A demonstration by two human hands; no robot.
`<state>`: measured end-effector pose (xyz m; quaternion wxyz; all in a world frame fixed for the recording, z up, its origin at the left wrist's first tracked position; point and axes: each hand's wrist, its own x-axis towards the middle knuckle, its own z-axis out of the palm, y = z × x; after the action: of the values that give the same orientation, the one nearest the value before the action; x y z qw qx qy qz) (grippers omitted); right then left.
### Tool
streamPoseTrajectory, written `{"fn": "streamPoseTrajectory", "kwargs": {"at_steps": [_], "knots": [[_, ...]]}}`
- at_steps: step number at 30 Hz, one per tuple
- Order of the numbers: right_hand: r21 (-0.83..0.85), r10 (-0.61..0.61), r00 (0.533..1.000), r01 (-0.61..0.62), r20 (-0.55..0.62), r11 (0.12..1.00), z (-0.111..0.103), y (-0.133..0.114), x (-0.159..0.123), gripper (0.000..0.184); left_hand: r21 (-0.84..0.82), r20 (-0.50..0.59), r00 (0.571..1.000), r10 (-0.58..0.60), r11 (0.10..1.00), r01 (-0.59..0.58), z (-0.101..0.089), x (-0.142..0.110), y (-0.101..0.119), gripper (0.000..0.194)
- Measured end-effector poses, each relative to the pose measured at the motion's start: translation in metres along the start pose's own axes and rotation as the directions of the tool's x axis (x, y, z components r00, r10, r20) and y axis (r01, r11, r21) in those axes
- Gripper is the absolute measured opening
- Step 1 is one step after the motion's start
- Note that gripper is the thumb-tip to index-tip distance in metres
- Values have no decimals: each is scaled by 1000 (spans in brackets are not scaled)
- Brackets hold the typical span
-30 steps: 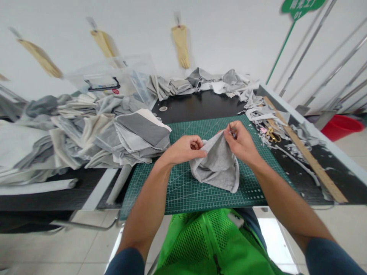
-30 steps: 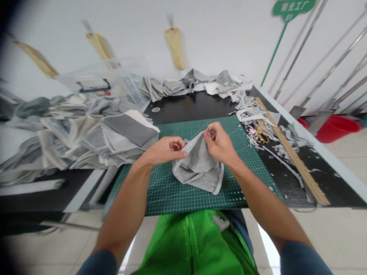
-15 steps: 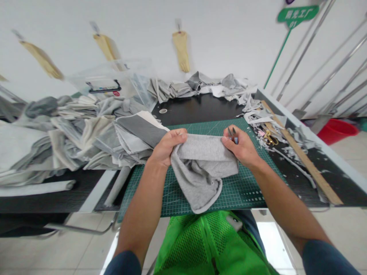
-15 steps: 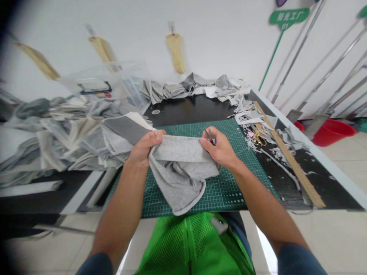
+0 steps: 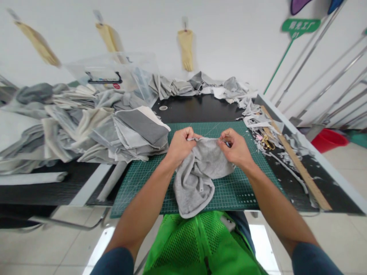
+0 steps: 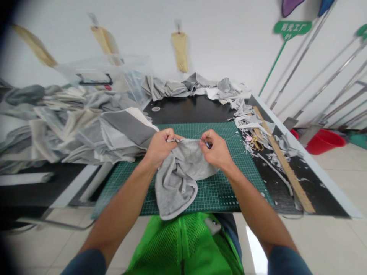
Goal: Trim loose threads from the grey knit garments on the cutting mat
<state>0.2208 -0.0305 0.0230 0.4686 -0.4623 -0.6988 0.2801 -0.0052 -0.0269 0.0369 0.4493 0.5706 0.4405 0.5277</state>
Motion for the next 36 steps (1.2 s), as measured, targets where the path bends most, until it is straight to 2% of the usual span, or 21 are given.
{"fn": "streamPoseTrajectory", "kwargs": {"at_steps": [2, 5, 9, 11, 18, 22, 24, 26, 29, 33, 36], "knots": [[-8, -2, 1000, 2, 18, 1000, 1, 1, -1, 16, -98, -11, 999, -31, 995, 30, 3, 0, 0, 24], [-5, 3, 999, -2, 53, 1000, -1, -1, -1, 16, -260, 29, 995, -96, 960, 100, 5, 1, 1, 28], [2, -8, 996, 8, 86, 1000, -5, -7, -1, 31, -346, 96, 986, -134, 924, 160, 6, -1, 2, 37], [13, 1, 996, -2, 85, 1000, -5, -9, -1, 34, -347, 130, 980, -152, 918, 189, 6, -2, 3, 40], [29, 2, 1000, -1, -31, 1000, 0, -13, -3, 18, -368, 187, 960, -210, 891, 267, 8, -6, 9, 35], [15, -10, 999, 10, -34, 1000, 1, -15, -5, 16, -229, 265, 935, -236, 926, 299, 12, -9, 7, 61], [7, -17, 999, 17, -37, 1000, 1, -15, -6, 15, -205, 287, 914, -286, 914, 350, 14, -8, 3, 56], [-2, -22, 999, 22, -37, 1000, 0, -15, -7, 15, -227, 275, 901, -335, 888, 400, 15, -6, -1, 46], [-11, -22, 999, 21, -28, 1000, 0, -14, -7, 15, -296, 226, 910, -346, 866, 403, 15, -3, -5, 44], [-19, -10, 1000, 11, 13, 1000, -2, -8, -5, 14, -304, 145, 951, -271, 903, 304, 16, -2, -6, 43], [-18, -23, 999, 23, 23, 1000, -6, 0, -2, 23, -246, 62, 975, -212, 944, 221, 16, -3, -5, 40]]}}
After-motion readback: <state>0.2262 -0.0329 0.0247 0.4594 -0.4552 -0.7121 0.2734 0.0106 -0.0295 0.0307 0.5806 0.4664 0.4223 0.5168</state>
